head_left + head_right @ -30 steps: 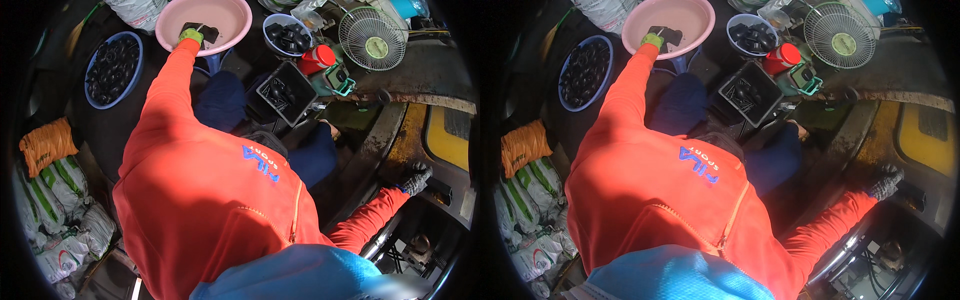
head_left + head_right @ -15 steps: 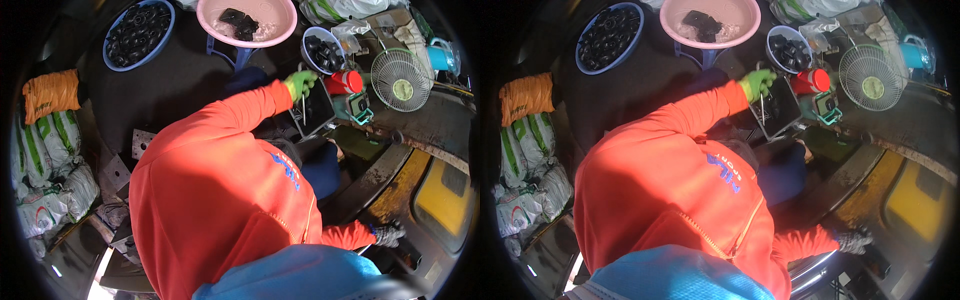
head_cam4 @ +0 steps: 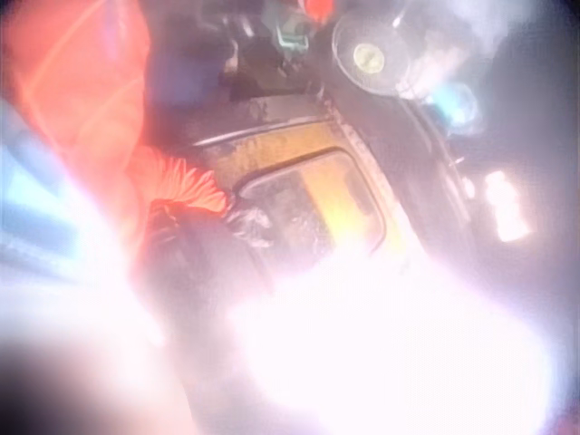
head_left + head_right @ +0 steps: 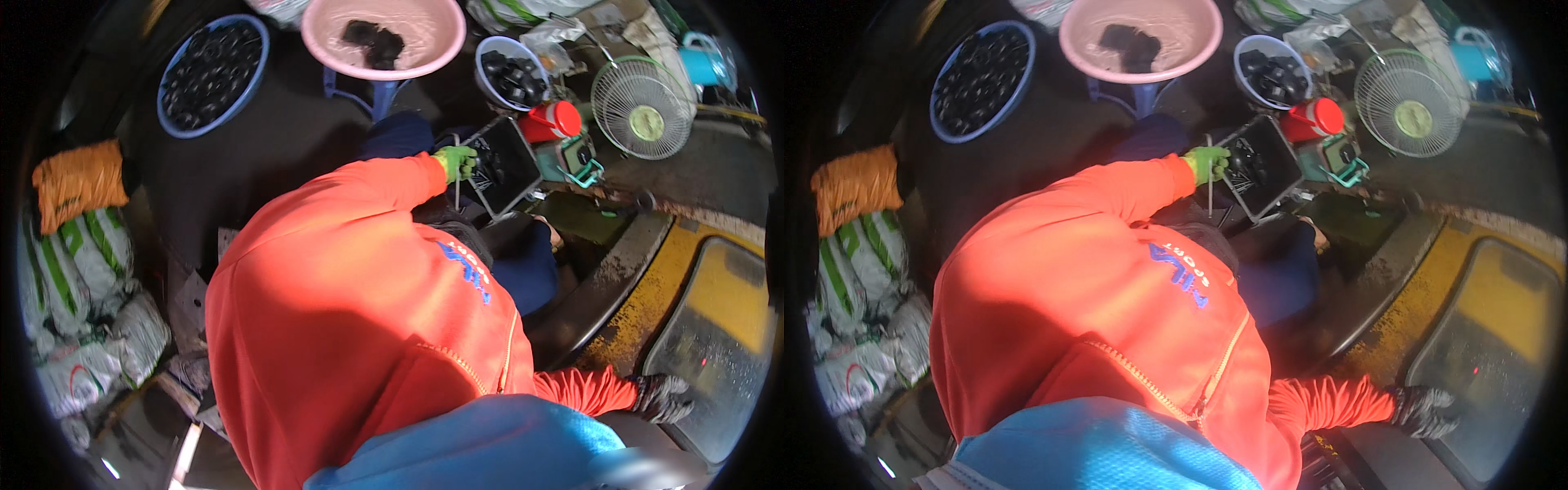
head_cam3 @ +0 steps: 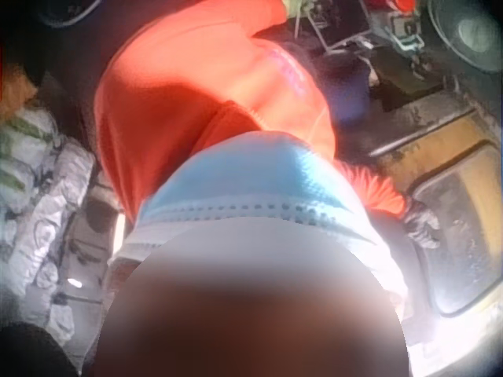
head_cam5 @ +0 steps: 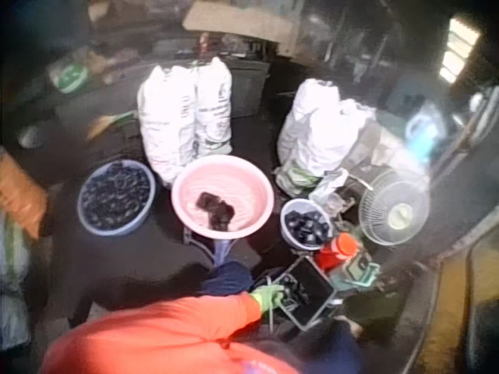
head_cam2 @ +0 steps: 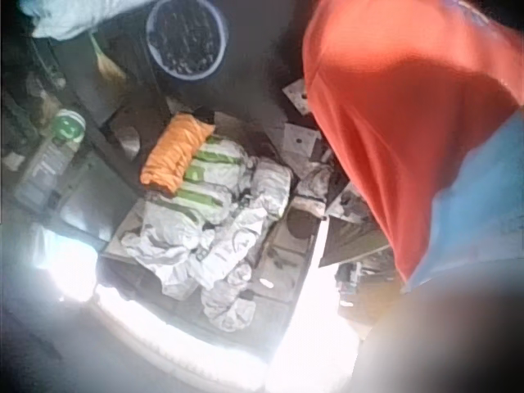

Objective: The person sits on the floor and uses a metal tool to scrape and clean small dark metal parts inside a black tray. They repeatedly pick up parts, scrape them, and place them into a white bowl.

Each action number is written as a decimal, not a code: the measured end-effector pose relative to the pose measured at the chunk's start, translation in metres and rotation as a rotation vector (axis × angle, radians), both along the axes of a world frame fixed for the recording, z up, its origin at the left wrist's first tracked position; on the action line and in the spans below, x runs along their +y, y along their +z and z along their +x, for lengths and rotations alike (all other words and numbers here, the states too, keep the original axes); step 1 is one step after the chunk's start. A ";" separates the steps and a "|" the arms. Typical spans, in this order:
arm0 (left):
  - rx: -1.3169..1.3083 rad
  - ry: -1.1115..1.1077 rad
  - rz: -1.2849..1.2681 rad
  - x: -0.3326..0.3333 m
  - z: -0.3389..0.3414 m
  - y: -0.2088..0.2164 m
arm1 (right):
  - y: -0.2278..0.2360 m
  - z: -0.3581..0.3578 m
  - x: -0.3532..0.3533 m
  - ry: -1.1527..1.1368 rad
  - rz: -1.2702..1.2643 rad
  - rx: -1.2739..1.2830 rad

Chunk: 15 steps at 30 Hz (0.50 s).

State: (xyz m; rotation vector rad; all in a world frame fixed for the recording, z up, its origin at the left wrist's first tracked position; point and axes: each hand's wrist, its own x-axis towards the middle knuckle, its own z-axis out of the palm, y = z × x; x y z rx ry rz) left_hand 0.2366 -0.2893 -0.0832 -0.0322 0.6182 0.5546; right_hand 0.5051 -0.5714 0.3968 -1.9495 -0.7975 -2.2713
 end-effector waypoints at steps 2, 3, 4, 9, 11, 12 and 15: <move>-0.041 -0.019 -0.010 0.000 -0.002 -0.002 | 0.009 -0.001 -0.011 -0.072 0.013 -0.007; -0.087 -0.025 -0.019 0.000 -0.003 -0.002 | 0.011 -0.003 -0.017 -0.116 0.023 0.012; -0.072 -0.028 -0.007 0.000 -0.003 -0.001 | 0.011 -0.005 -0.024 -0.089 0.091 0.193; 0.033 -0.040 0.017 -0.004 -0.004 0.006 | 0.004 -0.024 -0.050 0.078 -0.006 0.048; 0.129 -0.012 0.066 -0.004 -0.008 0.010 | 0.000 -0.030 -0.058 0.158 -0.055 0.009; 0.140 -0.008 0.079 -0.003 -0.010 0.011 | 0.000 -0.033 -0.060 0.173 -0.062 0.000; 0.150 -0.043 0.106 0.002 -0.016 0.006 | 0.002 -0.042 -0.074 0.156 -0.034 -0.034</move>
